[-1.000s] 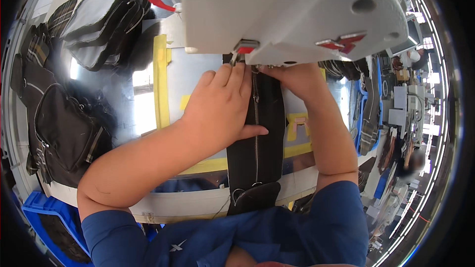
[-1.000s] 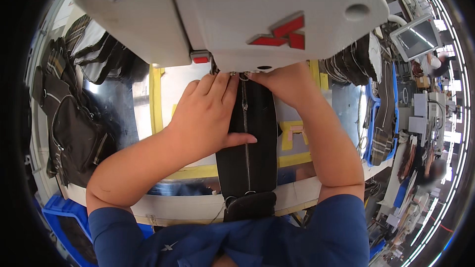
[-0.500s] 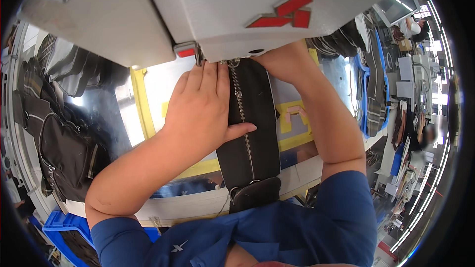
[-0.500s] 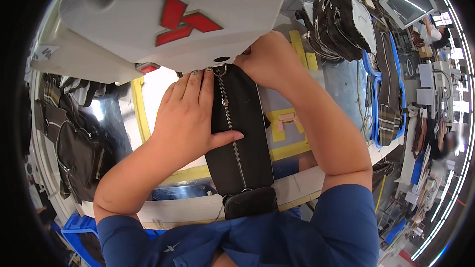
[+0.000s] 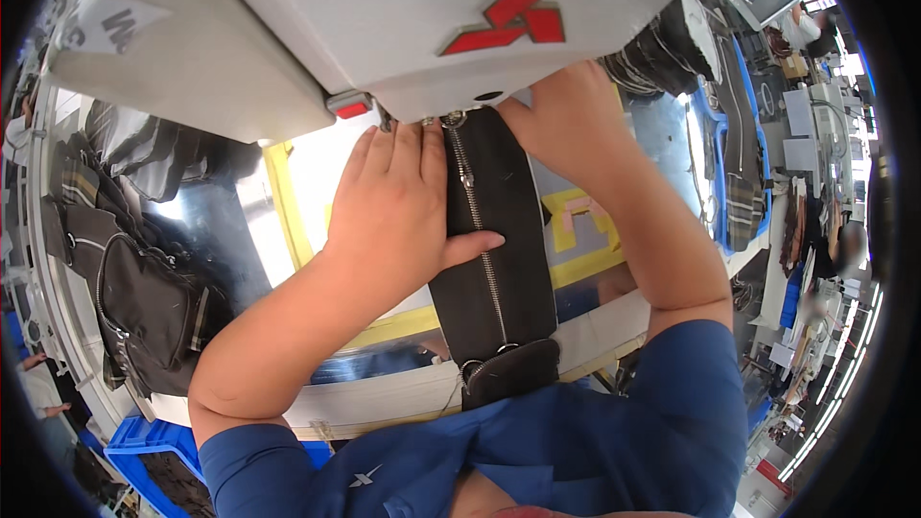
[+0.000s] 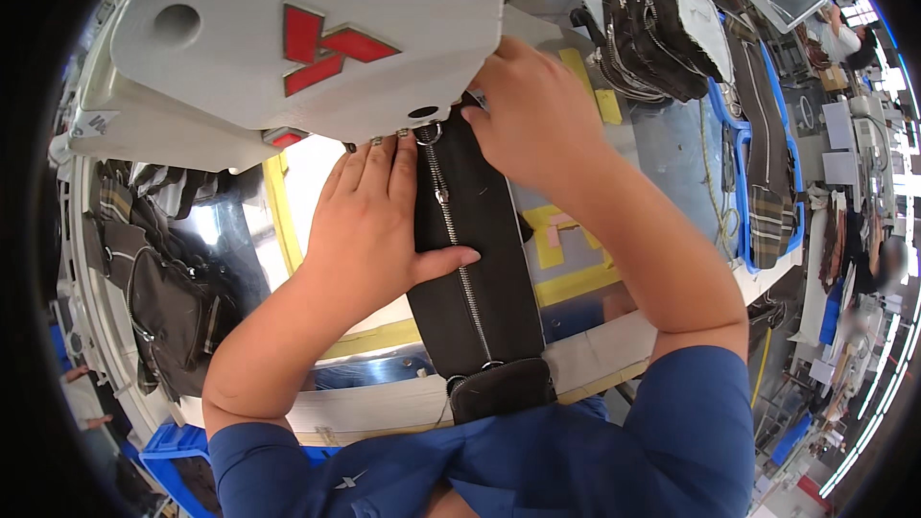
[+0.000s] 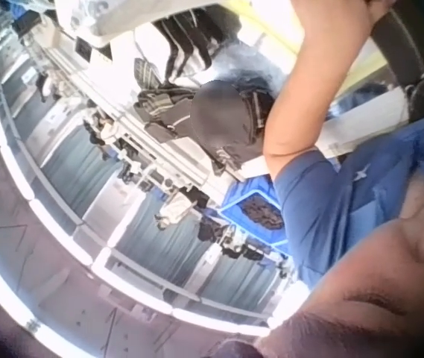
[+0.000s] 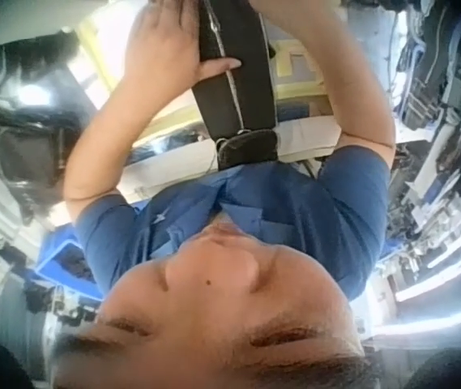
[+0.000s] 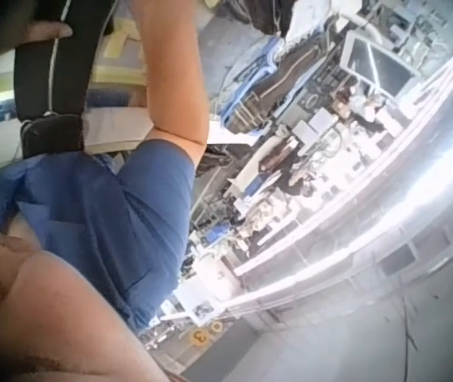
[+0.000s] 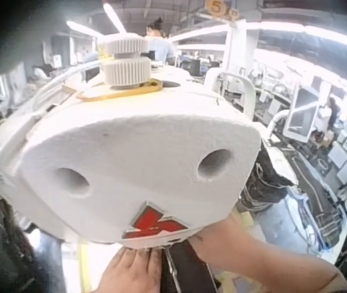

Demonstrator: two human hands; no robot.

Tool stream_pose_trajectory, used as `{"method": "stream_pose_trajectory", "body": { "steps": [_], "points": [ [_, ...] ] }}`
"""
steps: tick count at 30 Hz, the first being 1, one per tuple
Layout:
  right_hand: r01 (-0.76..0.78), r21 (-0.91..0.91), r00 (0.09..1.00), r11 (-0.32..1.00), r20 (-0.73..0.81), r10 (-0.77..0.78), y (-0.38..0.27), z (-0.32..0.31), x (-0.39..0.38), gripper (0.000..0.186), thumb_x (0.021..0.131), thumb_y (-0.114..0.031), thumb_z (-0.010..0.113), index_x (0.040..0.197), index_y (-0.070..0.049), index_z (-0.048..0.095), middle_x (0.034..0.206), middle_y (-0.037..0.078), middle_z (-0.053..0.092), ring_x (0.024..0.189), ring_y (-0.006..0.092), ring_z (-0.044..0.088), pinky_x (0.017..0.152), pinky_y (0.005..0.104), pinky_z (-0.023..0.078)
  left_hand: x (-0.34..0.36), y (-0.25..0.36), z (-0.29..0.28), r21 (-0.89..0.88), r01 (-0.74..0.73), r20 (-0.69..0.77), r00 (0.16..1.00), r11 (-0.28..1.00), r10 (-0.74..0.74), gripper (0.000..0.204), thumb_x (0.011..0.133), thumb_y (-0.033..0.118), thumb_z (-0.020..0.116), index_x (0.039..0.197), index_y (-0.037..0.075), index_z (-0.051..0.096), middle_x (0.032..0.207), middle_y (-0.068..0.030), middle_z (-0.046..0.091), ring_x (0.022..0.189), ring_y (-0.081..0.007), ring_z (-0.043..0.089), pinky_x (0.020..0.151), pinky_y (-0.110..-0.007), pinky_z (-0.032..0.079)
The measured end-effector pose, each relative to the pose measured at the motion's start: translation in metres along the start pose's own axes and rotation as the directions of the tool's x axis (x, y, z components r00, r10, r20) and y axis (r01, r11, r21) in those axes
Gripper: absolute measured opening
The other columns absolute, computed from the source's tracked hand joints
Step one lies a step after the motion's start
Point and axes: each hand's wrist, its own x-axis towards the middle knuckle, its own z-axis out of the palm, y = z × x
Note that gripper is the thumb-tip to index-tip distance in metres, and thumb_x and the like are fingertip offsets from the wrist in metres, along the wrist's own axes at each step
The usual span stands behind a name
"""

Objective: Sewing pieces of leather and lining together using an industrial sewing machine to construct garment or accessory components.

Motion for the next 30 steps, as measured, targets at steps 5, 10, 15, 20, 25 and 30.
{"method": "stream_pose_trajectory", "body": {
  "steps": [5,10,15,20,25,30],
  "points": [
    [0.348,0.093,0.921,0.933,0.152,-0.358,-0.020,-0.016,-0.018,0.021,0.089,-0.002,0.068,0.109,-0.003,0.072,0.108,0.014,0.070,0.105,0.0390,0.067,0.090,0.0479,0.056,0.000,0.002,0.001,-0.037,0.008,0.011,1.000,0.999,-0.008,0.122,0.071,0.076,0.081,0.147,-0.015,0.050,0.144,-0.0327,0.058,0.133,-0.0472,0.058,0.119,-0.051,0.041],
    [0.296,0.123,0.922,0.947,0.222,-0.317,-0.013,-0.008,-0.019,0.028,0.089,-0.004,0.069,0.117,0.000,0.071,0.113,0.016,0.071,0.106,0.0387,0.067,0.093,0.0472,0.056,0.002,0.002,-0.001,-0.061,0.032,0.018,0.999,0.998,-0.031,0.123,0.070,0.075,0.082,0.151,-0.011,0.048,0.143,-0.0314,0.059,0.132,-0.0468,0.059,0.118,-0.052,0.042],
    [0.312,0.186,0.912,0.932,0.215,-0.348,-0.007,-0.008,-0.020,0.035,0.088,-0.003,0.071,0.122,0.004,0.071,0.121,0.018,0.070,0.112,0.0397,0.066,0.098,0.0468,0.055,0.002,0.003,-0.002,-0.003,0.039,0.059,0.997,0.999,-0.039,0.125,0.069,0.076,0.082,0.153,-0.009,0.047,0.142,-0.0266,0.059,0.131,-0.0428,0.059,0.115,-0.052,0.043],
    [0.389,0.185,0.891,0.903,0.173,-0.419,0.000,-0.005,-0.019,0.038,0.087,-0.001,0.070,0.124,0.007,0.070,0.122,0.020,0.070,0.114,0.0388,0.067,0.100,0.0465,0.054,0.003,0.004,-0.001,0.037,-0.004,-0.058,0.998,0.999,0.006,0.116,0.065,0.071,0.085,0.142,-0.011,0.057,0.125,-0.0224,0.065,0.117,-0.0359,0.064,0.108,-0.048,0.045],
    [0.445,0.124,0.878,0.887,0.135,-0.459,0.004,0.001,-0.033,0.040,0.087,0.001,0.067,0.126,0.008,0.070,0.127,0.020,0.070,0.119,0.0373,0.067,0.104,0.0450,0.054,0.003,0.005,-0.002,0.038,-0.006,-0.060,0.998,0.999,0.008,0.115,0.065,0.070,0.085,0.142,-0.011,0.057,0.131,-0.0235,0.063,0.121,-0.0372,0.062,0.111,-0.048,0.043],
    [0.471,0.111,0.866,0.875,0.132,-0.482,0.009,0.005,-0.036,0.039,0.089,0.002,0.064,0.128,0.008,0.069,0.132,0.020,0.070,0.122,0.0367,0.066,0.107,0.0431,0.054,0.003,0.003,0.002,-0.024,-0.030,-0.057,0.998,0.999,0.029,0.115,0.066,0.066,0.088,0.142,-0.014,0.055,0.139,-0.0259,0.058,0.126,-0.0409,0.058,0.113,-0.049,0.043]
  ]
}}
